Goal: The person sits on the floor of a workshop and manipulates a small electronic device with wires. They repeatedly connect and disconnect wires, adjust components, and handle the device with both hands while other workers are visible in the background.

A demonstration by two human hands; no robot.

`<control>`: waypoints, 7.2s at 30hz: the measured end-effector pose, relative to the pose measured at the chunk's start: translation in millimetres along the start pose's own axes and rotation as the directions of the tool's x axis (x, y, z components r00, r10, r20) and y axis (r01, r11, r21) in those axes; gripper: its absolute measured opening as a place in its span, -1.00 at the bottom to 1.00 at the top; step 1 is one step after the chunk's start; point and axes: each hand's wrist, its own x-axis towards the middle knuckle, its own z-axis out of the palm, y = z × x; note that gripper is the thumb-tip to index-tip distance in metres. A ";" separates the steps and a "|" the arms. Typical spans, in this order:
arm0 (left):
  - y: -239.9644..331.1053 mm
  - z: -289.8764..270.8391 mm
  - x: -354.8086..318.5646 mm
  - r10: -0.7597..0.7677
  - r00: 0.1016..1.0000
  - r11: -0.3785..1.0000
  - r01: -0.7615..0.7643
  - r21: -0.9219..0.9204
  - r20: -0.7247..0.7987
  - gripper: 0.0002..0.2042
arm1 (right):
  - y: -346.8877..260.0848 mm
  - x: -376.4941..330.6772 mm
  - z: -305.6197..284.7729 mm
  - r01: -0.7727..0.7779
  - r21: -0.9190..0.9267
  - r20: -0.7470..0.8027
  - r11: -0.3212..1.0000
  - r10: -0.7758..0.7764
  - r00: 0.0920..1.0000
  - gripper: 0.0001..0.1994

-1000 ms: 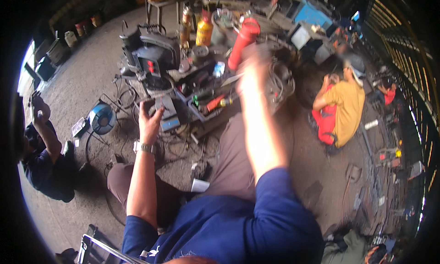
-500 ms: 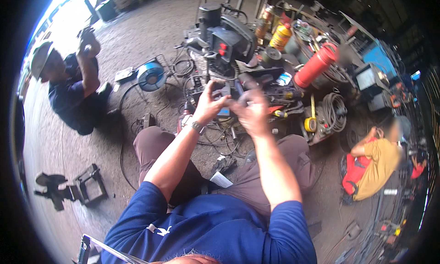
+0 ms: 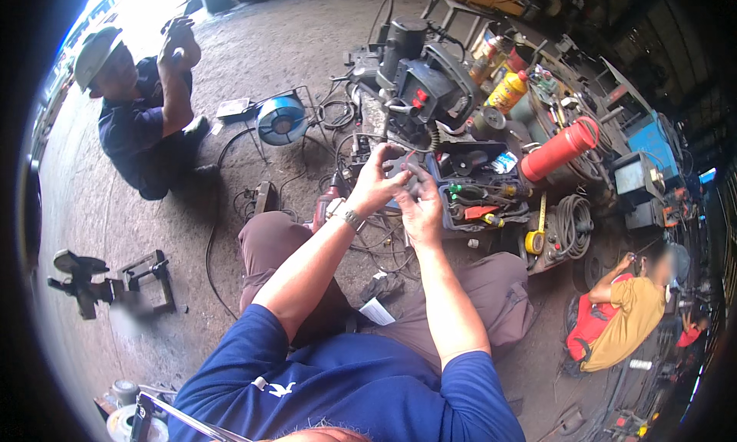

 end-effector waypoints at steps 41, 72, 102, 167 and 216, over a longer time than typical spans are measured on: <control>23.5 15.4 -45.6 -0.207 0.976 0.891 0.158 0.426 0.071 -0.67 | -28.3 27.9 -48.0 0.325 -0.788 0.252 0.523 -0.208 0.945 -0.83; -9.2 19.3 -68.8 -0.505 0.786 0.849 0.526 0.044 0.356 -0.60 | 72.0 -74.3 -40.5 -0.131 -0.537 0.274 0.834 0.319 0.907 -0.81; 8.2 26.5 -54.2 -0.405 0.639 0.545 0.743 -0.389 0.654 -0.65 | 10.9 -48.2 -33.7 0.254 -0.438 0.353 0.862 -0.094 0.931 -0.89; 48.8 -4.9 -11.4 -0.419 0.894 0.872 0.445 -0.202 0.161 -0.67 | 31.4 -26.4 -26.9 0.126 -0.673 0.403 0.729 0.219 0.888 -0.68; 45.7 1.2 71.4 -0.097 0.991 0.912 0.051 -0.407 -0.092 -0.43 | -42.2 99.8 -58.9 -0.246 0.615 -0.175 0.749 0.434 0.884 -0.42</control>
